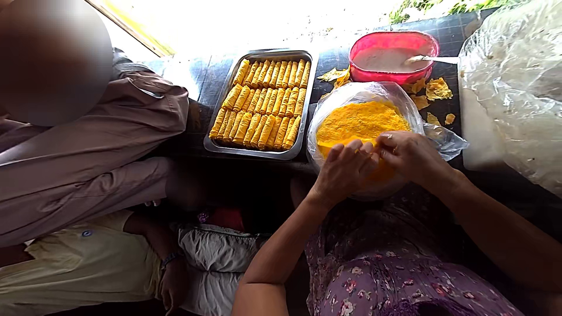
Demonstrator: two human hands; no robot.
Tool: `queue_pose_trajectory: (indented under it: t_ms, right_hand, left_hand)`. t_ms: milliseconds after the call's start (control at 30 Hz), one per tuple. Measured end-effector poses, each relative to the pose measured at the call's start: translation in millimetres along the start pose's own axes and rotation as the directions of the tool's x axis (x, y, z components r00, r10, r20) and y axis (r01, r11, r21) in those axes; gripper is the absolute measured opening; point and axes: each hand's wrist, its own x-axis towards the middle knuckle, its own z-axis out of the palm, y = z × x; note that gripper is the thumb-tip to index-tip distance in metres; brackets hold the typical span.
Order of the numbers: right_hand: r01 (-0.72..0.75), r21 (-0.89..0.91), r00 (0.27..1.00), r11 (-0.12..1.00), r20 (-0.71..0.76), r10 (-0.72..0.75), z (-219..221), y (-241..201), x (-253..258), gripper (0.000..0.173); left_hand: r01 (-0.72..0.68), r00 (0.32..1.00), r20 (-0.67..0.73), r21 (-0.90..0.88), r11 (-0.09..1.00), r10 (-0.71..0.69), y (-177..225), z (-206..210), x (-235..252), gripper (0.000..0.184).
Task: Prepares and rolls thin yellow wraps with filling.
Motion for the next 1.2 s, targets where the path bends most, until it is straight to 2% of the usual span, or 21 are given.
queue_pose_trajectory:
  t_ms: [67, 167, 267, 367, 500, 600, 700, 800, 900, 1033, 1200]
  right_hand:
    - [-0.114, 0.027, 0.993, 0.993, -0.018, 0.115, -8, 3, 8, 0.017]
    - [-0.324, 0.209, 0.939, 0.923, -0.044, 0.340, -26, 2, 29, 0.026]
    - [-0.358, 0.420, 0.898, 0.834, -0.092, 0.431, -37, 3, 50, 0.025]
    - [-0.298, 0.535, 0.881, 0.790, -0.163, 0.443, -49, 1, 72, 0.022]
    - [-0.273, 0.492, 0.893, 0.826, -0.189, 0.408, -65, -7, 91, 0.020]
    - [-0.283, 0.366, 0.945, 0.887, -0.052, 0.322, -65, -11, 89, 0.022]
    - [-0.232, 0.239, 0.972, 0.943, 0.012, 0.236, -59, -12, 78, 0.020]
    - [-0.268, 0.210, 0.962, 0.940, 0.013, 0.271, -55, -11, 72, 0.020]
    - [-0.305, 0.254, 0.945, 0.918, -0.039, 0.325, -54, -12, 78, 0.021]
    - [-0.334, 0.328, 0.904, 0.884, -0.155, 0.399, -63, -11, 92, 0.026]
    - [-0.277, 0.397, 0.865, 0.875, -0.294, 0.407, -80, -14, 116, 0.027]
  left_hand:
    - [-0.042, 0.999, 0.030, 0.031, 0.999, 0.041, 6, 6, -6, 0.022]
    - [0.062, 0.981, 0.188, -0.130, 0.990, -0.037, 4, 9, -4, 0.028]
    - [0.165, 0.943, 0.319, -0.210, 0.964, -0.092, 1, 14, 0, 0.037]
    - [0.176, 0.925, 0.369, -0.215, 0.961, -0.087, -1, 18, 0, 0.043]
    - [0.175, 0.926, 0.367, -0.212, 0.962, -0.088, -1, 15, 0, 0.041]
    - [0.187, 0.960, 0.248, -0.232, 0.955, -0.128, -2, 10, 2, 0.030]
    - [0.320, 0.947, 0.123, -0.273, 0.907, -0.296, -8, -2, 12, 0.020]
    - [0.414, 0.904, 0.233, -0.274, 0.868, -0.358, -12, -2, 25, 0.038]
    - [0.352, 0.901, 0.362, -0.288, 0.891, -0.239, -3, 16, 32, 0.046]
    - [0.289, 0.909, 0.377, -0.258, 0.922, -0.179, 3, 26, 28, 0.046]
    - [0.291, 0.895, 0.412, -0.243, 0.925, -0.173, 2, 25, 27, 0.051]
